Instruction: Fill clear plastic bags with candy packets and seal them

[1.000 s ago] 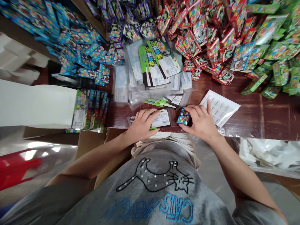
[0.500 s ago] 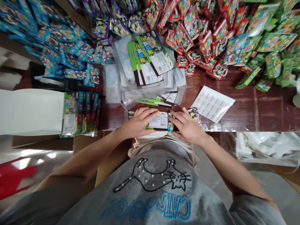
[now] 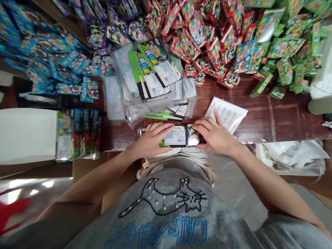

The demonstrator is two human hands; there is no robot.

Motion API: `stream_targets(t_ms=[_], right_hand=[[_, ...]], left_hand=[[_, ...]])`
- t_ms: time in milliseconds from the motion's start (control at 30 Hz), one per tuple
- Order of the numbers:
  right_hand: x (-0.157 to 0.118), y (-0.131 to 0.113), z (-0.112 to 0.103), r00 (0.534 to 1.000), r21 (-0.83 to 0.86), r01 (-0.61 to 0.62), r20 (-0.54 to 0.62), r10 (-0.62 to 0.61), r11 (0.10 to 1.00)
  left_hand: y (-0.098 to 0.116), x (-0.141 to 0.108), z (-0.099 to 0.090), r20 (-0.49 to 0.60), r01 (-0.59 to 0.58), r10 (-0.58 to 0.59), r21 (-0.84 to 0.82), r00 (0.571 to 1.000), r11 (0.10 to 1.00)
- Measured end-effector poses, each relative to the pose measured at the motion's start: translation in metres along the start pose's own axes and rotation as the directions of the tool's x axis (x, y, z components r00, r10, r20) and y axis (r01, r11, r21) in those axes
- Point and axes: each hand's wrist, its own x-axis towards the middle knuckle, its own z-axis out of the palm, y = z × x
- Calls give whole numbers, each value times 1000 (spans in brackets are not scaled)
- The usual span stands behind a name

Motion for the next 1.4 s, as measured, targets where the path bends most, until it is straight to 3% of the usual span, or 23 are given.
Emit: stream_targets(t_ms=[133,233,367,467,900,967,1033,1067,1100,1133,1200,1233,1300,1400], right_hand=[[12,-10,17,995,11,-56,-77,57,998],[10,-13,21,996,19,-35,-87,37,999],[14,-20,21,997,80,71,15,-73,994],[26,-20,18,996,158,81,27,-86,984],[56,-12,24,988,201,117,-127,-93,973],[55,-9,18,983,176,137,-145,-112,975],[48,3,4,975,142,68,-220,-35,987],[41,14,-6,953,124,-26,-296,62,992],[33,28,-16,897,112,-163,-397,195,980],[23,45,-26,799,116,-322,-499,335,940],[4,82,-42,519,173,-615,-646,560,769],[-4,99,-46,430,195,-703,-649,627,684],[-15,125,-50,332,250,-798,-577,747,548],[-21,124,-52,263,291,-826,-558,787,482]], left_hand=[[1,-2,1,-74,55,-57,-29,996,998],[-3,-7,-3,-52,85,-85,-13,995,996],[-5,-4,-7,29,-41,40,37,999,998],[-10,2,-12,31,-88,86,57,996,995],[-12,19,-19,-93,7,3,104,996,995],[-8,21,-19,-87,21,-9,138,996,990],[-1,25,-23,-47,22,-14,164,999,986],[4,29,-25,-25,13,-9,169,1000,986],[10,35,-28,-15,0,2,167,1000,986],[17,46,-31,-25,-12,16,159,1000,987],[36,81,-35,-84,-25,36,131,996,991],[46,105,-36,-120,-20,34,117,992,993],[65,164,-34,-131,23,-11,91,991,996],[87,253,-27,-156,203,-188,85,970,976]])
